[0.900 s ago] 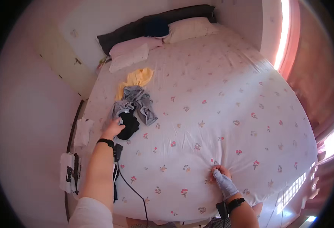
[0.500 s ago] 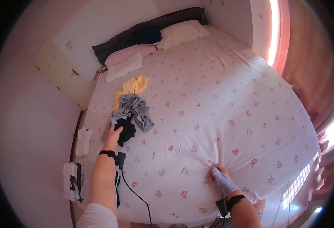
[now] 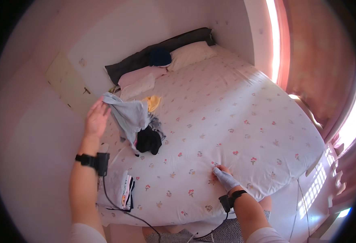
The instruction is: Folding various t-shirts and arranging them into organized piles on a bed.
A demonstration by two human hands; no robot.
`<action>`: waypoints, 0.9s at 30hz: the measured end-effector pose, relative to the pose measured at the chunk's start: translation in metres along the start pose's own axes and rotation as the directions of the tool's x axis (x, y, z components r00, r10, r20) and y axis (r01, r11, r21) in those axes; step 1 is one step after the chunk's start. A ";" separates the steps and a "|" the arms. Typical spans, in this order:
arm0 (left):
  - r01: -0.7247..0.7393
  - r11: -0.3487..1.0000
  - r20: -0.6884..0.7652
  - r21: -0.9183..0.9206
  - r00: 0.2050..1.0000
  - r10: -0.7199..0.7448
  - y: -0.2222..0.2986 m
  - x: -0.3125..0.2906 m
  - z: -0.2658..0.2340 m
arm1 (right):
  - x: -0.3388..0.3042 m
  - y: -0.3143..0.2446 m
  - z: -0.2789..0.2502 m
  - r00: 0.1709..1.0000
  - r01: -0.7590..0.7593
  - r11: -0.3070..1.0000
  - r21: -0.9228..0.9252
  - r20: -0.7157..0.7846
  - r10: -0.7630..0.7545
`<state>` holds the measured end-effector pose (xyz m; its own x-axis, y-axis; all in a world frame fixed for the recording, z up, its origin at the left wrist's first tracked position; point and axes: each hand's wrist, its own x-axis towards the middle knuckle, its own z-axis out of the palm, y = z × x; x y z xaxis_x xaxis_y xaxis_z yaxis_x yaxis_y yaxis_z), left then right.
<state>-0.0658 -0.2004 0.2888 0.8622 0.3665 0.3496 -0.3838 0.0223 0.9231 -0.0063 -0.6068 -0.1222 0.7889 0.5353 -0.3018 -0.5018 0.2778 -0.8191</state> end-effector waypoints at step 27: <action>-0.561 0.024 0.535 0.827 0.774 -0.339 -0.259 -0.313 0.195 | -0.266 0.028 0.038 0.879 0.408 0.563 -0.719 0.477 -0.028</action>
<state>-0.1723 -0.5022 -0.0283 0.9742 -0.2215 0.0437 -0.2198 -0.9747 -0.0415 -0.2433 -0.7112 -0.0462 0.5383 0.8427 -0.0094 0.2946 -0.1986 -0.9347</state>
